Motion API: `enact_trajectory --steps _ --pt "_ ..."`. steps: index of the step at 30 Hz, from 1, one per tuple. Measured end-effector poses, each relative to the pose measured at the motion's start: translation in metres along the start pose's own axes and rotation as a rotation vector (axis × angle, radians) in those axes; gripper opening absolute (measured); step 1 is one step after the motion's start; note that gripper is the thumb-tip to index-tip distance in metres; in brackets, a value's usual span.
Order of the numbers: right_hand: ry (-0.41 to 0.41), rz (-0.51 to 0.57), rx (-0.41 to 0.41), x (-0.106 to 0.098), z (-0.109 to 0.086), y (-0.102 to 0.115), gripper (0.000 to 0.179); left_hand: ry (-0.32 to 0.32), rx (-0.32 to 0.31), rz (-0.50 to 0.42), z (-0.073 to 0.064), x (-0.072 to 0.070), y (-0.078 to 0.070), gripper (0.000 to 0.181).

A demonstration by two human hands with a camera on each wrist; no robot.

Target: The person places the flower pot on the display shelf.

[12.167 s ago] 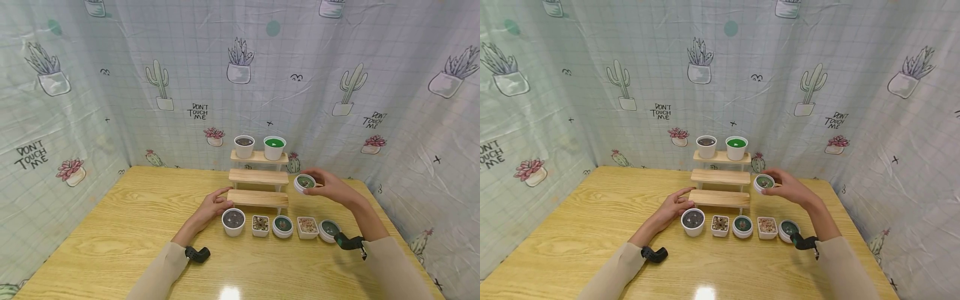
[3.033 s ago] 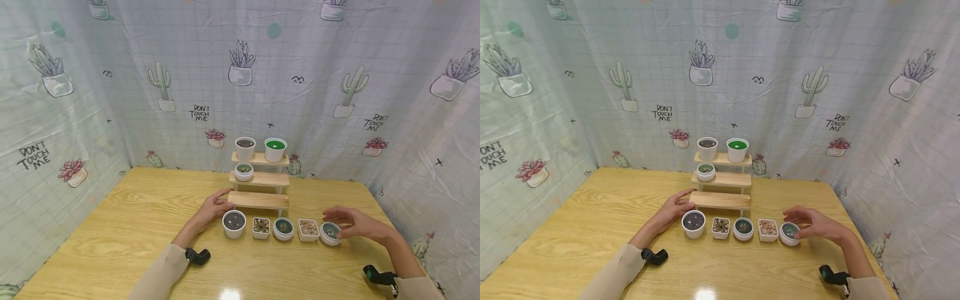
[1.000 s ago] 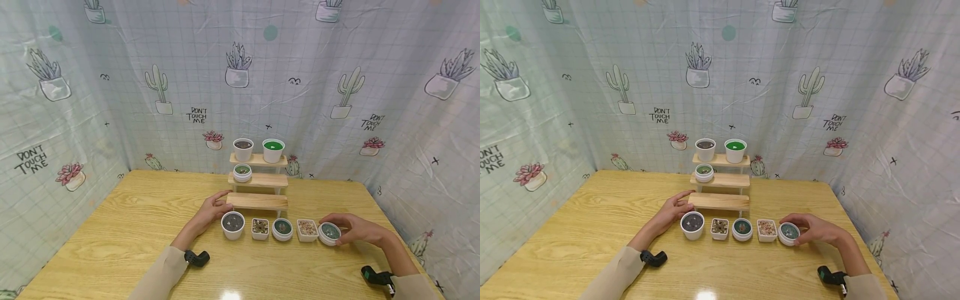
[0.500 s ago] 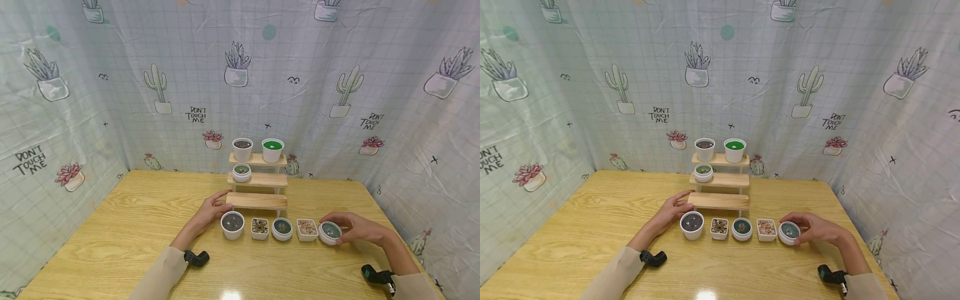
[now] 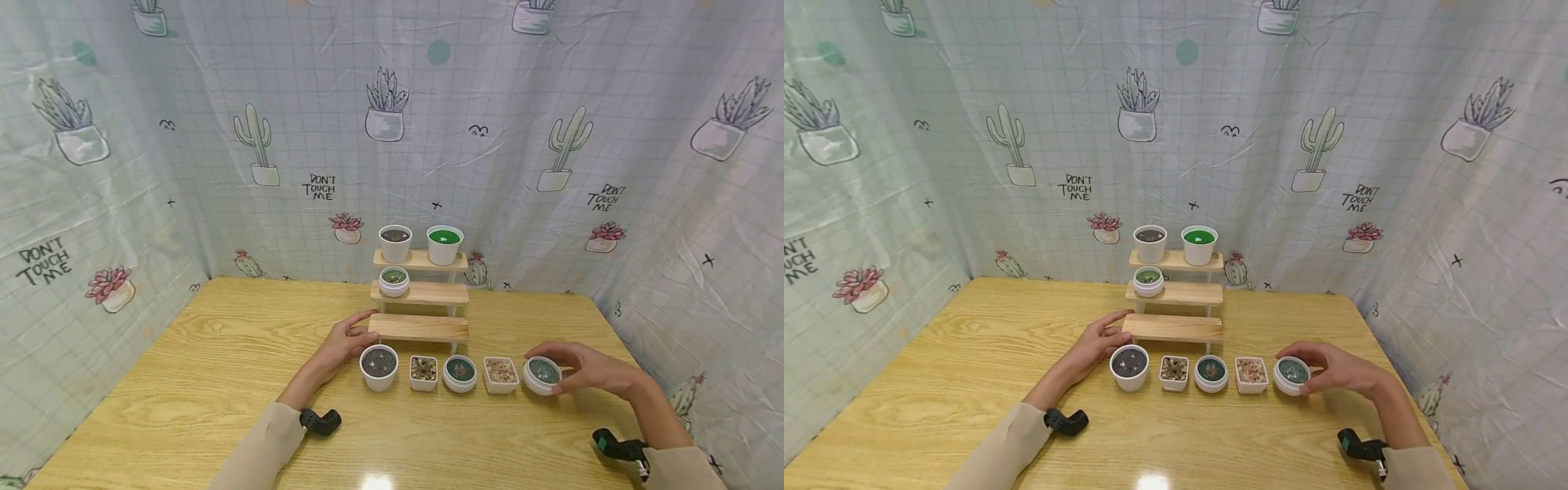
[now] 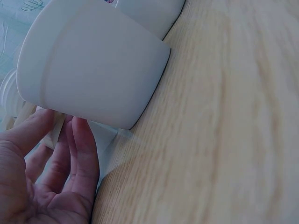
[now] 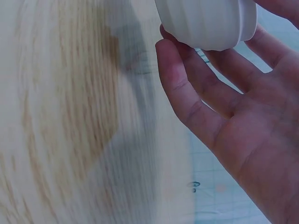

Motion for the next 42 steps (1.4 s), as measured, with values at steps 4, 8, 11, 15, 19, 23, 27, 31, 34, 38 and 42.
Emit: enact_trajectory --steps 4,8,11,15,19,23,27,31,34,38,42 --pt "-0.01 -0.003 0.003 -0.002 -0.001 0.002 0.058 0.002 0.001 0.006 0.0 -0.001 0.0 0.068" --pt "-0.028 -0.018 0.013 -0.004 -0.002 0.003 0.058 0.002 0.002 0.004 0.001 -0.001 0.0 0.068" --pt "-0.049 -0.039 0.015 -0.006 -0.003 0.005 0.058 -0.001 0.0 0.001 0.0 -0.001 0.0 0.068" --pt "-0.071 -0.047 0.029 -0.008 -0.005 0.007 0.058 -0.003 -0.004 0.0 0.0 0.0 0.0 0.068" --pt "-0.077 -0.025 0.032 -0.008 -0.006 0.011 0.057 0.001 -0.004 0.002 0.0 -0.001 0.0 0.068" --pt "-0.089 -0.016 0.014 -0.008 -0.006 0.016 0.057 0.002 -0.002 -0.002 0.001 -0.001 0.001 0.068" --pt "-0.112 -0.044 -0.009 -0.009 -0.006 0.019 0.054 0.006 0.001 -0.006 0.001 -0.001 0.002 0.069" --pt "-0.123 -0.061 -0.01 -0.009 -0.005 0.021 0.054 0.007 0.002 -0.006 0.001 -0.001 0.002 0.068" --pt "-0.138 -0.075 0.012 -0.009 -0.004 0.021 0.053 0.006 0.002 -0.003 0.0 0.0 0.001 0.068" --pt "-0.184 -0.111 0.054 -0.011 -0.004 0.021 0.053 0.004 -0.003 -0.005 0.0 0.0 0.0 0.068" --pt "-0.227 -0.125 0.096 -0.011 -0.003 0.025 0.055 -0.001 -0.009 0.001 -0.001 0.001 0.0 0.068"
Point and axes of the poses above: each hand's wrist, its own z-axis towards the middle knuckle, its own x-axis out of the palm, y = z × x, the point moved 7 cm from there along z, towards the middle knuckle, and after that the axes turned 8 degrees about y, right-handed, at the moved point
